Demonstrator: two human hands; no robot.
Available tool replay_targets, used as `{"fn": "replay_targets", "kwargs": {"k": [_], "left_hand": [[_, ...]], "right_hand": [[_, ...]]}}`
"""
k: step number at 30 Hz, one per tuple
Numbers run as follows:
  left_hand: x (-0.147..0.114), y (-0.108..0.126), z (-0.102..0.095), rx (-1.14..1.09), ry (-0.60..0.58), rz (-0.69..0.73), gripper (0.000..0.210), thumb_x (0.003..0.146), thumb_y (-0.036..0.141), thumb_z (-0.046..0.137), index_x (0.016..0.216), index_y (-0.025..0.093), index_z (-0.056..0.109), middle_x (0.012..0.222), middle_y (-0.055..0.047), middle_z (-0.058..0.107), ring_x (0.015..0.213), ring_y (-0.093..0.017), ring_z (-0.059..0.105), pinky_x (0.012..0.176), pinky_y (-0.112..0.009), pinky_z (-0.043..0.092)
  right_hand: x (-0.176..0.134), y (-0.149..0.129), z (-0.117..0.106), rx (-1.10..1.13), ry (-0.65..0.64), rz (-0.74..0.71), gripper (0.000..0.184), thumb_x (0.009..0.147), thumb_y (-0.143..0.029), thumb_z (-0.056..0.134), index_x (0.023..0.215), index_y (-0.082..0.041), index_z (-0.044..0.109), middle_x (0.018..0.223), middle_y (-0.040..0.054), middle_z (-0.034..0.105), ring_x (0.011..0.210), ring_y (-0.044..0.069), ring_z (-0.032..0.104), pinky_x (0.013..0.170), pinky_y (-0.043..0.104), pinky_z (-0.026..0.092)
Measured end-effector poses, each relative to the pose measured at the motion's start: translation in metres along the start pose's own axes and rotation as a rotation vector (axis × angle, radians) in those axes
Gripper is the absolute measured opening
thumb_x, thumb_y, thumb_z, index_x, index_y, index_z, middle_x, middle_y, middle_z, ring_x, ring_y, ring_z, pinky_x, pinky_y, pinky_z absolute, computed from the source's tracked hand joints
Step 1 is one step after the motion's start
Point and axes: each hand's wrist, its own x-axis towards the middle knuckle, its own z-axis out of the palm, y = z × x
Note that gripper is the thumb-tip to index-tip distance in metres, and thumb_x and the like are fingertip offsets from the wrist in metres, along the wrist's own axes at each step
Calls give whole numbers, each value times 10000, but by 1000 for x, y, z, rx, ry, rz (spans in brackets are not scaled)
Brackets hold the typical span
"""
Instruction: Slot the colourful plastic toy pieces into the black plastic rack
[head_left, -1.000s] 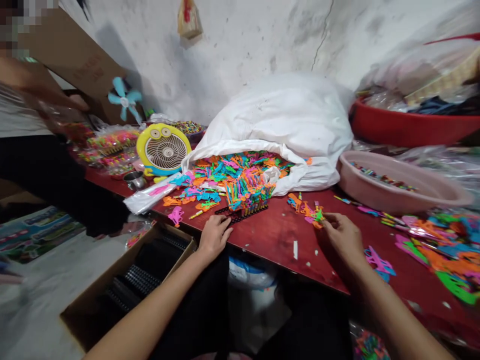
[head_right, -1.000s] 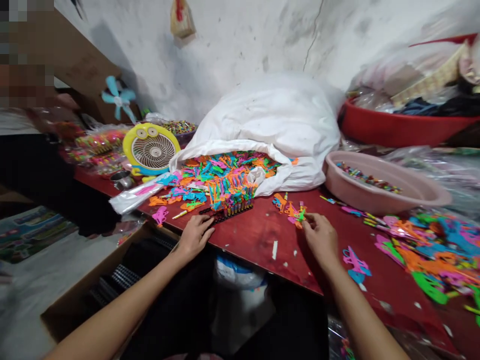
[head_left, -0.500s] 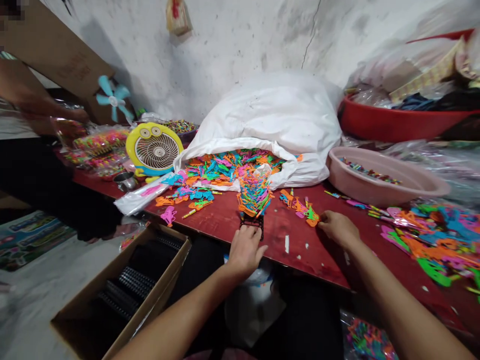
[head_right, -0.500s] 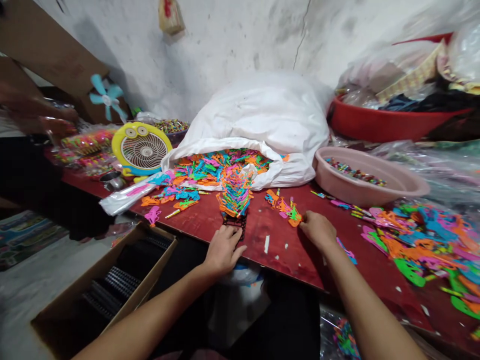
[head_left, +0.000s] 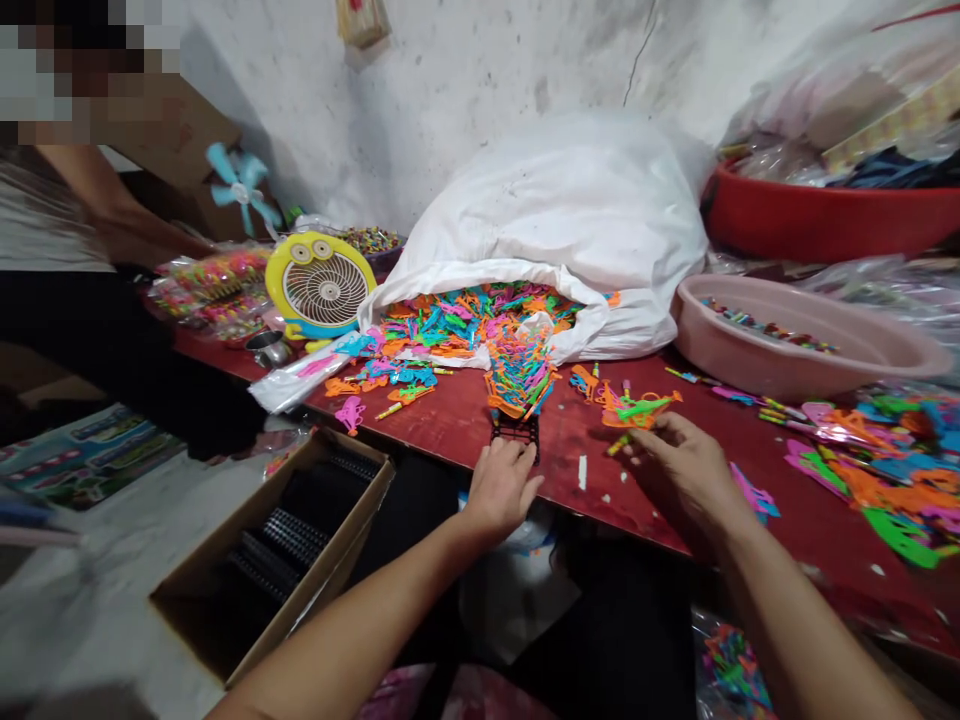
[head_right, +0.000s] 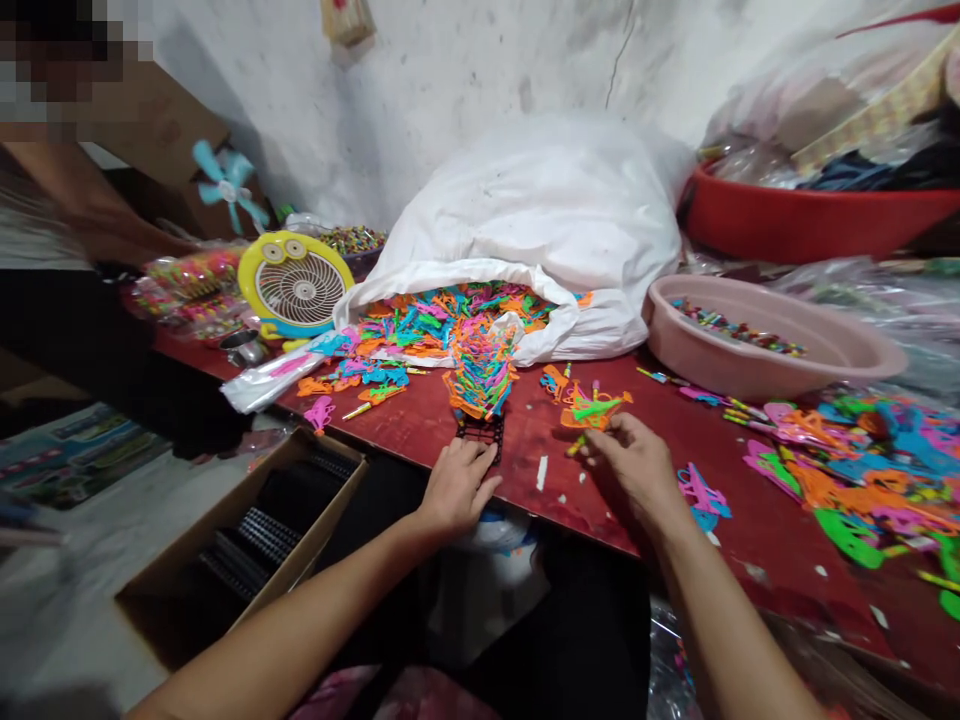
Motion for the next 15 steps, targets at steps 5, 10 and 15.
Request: {"fn": "replay_targets", "kwargs": {"k": [5, 10, 15], "left_hand": [[-3, -6, -6, -51, 4, 36, 365, 931, 330, 536, 1270, 197, 566, 1169, -93, 608, 1031, -263, 515, 851, -403, 445], [-11, -12, -7, -53, 48, 35, 355, 924, 328, 558, 1265, 230, 577, 1176, -83, 626, 1032, -260, 523, 848, -422, 412], [-16, -20, 3, -115, 92, 49, 392, 914, 349, 580, 1291, 244, 569, 1221, -84, 625, 1077, -258, 534, 895, -426, 398]], "right_hand": [[-8, 17, 49, 69, -118, -72, 369, 699, -477, 770, 886, -205, 608, 743, 18, 690, 640, 164, 649, 620, 289, 533], [0, 41, 59, -203, -164, -115, 417, 731, -540, 709, 902, -159, 704, 800, 78, 730, 699, 215, 663, 604, 307, 521], [6, 52, 53, -385, -162, -151, 388, 768, -551, 677, 849, -178, 742, 768, 74, 737, 688, 226, 662, 561, 294, 493]]}}
